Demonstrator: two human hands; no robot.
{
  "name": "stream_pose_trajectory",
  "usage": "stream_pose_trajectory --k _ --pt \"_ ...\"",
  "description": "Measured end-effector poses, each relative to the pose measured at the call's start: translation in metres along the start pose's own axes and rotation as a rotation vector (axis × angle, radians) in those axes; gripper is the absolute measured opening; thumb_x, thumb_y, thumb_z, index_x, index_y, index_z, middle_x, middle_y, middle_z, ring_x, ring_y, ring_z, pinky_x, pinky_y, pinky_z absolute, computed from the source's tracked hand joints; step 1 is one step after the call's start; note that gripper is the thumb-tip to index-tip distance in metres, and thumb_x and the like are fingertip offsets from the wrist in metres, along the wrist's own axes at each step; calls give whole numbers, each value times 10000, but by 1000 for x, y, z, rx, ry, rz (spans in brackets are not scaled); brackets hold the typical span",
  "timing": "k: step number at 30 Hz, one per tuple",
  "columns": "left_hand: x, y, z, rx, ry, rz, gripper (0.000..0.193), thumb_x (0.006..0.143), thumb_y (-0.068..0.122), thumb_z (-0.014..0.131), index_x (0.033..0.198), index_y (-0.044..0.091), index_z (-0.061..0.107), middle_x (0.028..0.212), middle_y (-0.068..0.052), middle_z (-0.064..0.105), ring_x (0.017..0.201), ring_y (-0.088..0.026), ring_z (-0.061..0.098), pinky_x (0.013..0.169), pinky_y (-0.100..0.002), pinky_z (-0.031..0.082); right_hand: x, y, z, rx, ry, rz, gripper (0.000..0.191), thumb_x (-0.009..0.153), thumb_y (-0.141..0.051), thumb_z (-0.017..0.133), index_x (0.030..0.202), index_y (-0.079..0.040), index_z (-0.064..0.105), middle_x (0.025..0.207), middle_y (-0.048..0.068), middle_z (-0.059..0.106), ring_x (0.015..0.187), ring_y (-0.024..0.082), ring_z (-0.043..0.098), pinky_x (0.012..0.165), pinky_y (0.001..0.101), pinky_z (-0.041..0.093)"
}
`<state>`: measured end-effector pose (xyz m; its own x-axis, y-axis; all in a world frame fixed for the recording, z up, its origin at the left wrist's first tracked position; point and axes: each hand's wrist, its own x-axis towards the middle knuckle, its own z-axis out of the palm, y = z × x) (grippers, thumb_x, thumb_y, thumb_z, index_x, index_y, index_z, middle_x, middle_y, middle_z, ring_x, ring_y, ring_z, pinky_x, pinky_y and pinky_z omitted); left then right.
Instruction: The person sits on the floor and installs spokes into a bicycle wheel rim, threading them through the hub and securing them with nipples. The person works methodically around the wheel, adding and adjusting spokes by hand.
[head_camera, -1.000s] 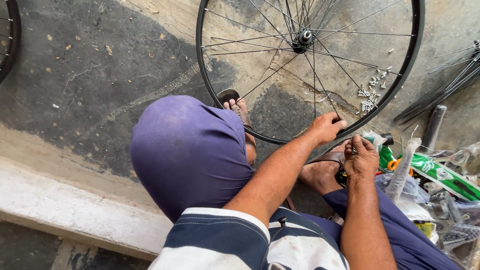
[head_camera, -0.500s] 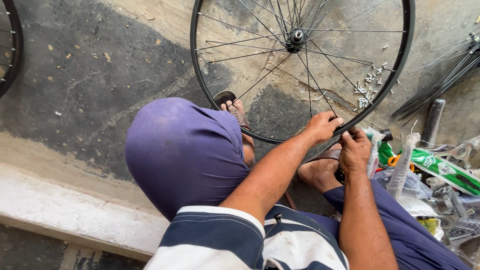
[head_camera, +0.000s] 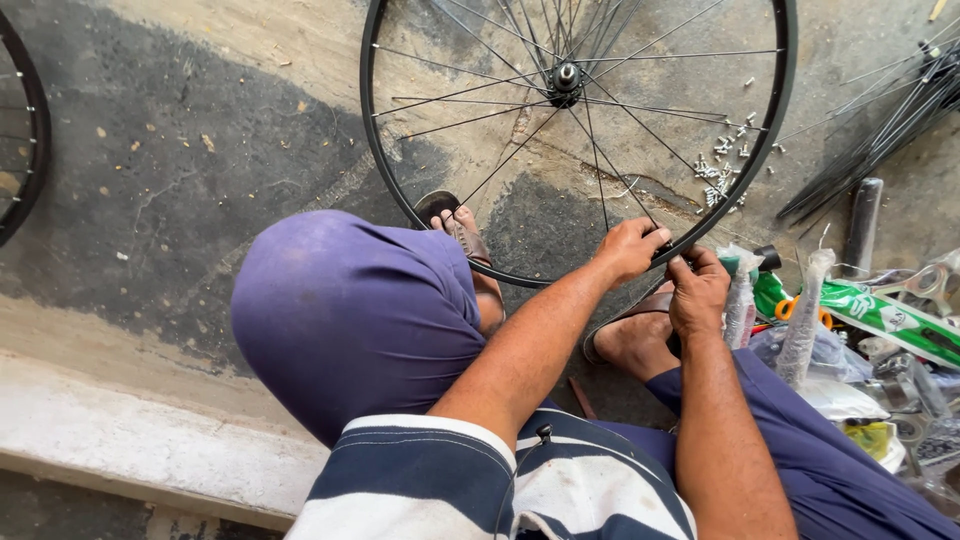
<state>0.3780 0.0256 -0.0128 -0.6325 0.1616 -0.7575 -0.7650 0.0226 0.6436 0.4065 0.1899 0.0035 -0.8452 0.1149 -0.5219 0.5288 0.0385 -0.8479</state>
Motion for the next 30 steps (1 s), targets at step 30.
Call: stream_pose_trajectory --k 30 --pt "-23 15 -1 222 105 236 420 984 382 671 1089 -23 715 991 -195 755 866 -291 718 757 -409 565 -17 -32 -9 183 52 271 205 914 46 661 1115 42 697 1000 158 750 862 228 749 757 274 624"
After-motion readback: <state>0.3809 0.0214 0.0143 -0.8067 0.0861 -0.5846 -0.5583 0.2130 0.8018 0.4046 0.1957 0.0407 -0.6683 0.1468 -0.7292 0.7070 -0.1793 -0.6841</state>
